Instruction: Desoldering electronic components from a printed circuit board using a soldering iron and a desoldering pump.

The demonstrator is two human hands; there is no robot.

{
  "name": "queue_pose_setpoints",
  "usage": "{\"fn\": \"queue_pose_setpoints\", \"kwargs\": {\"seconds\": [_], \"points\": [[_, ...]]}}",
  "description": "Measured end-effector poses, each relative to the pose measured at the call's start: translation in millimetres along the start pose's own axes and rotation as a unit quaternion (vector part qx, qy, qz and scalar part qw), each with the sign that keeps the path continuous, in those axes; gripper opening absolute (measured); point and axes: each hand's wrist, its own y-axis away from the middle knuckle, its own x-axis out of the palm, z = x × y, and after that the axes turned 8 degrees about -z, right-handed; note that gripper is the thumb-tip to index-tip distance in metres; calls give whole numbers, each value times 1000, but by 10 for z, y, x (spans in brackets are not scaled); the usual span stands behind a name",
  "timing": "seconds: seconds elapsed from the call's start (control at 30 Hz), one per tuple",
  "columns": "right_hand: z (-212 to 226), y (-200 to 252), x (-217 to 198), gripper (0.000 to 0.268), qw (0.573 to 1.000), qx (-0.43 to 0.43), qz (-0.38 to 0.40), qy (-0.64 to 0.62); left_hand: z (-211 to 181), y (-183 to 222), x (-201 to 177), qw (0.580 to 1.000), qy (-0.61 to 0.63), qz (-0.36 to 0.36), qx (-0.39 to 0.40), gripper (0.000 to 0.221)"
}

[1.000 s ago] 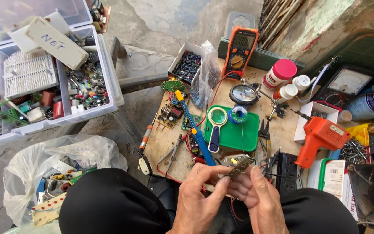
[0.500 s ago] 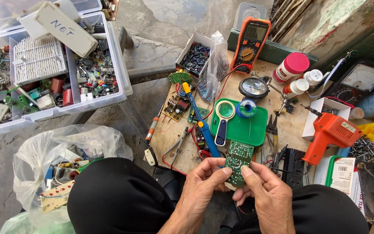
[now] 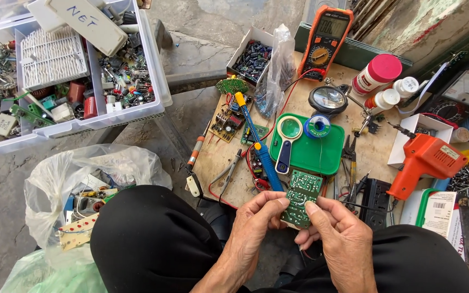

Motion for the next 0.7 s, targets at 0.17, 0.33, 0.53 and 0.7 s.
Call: {"fn": "queue_pose_setpoints", "kwargs": {"seconds": [0.17,0.33,0.53,0.7], "points": [[-46,3,-5,35,1000,-22,7,21,-12,10,-10,1000,-18,-21,-2,14],[-71,11,-4,35,999,-38,6,32,-20,16,-21,1000,-21,-19,6,14],[-83,8,-2,32,998,-43,9,34,20,-13,-45,999,-22,-26,14,16],[-99,7,-4,30,998,-59,15,36,42,-27,-69,999,-33,-21,27,14]]}}
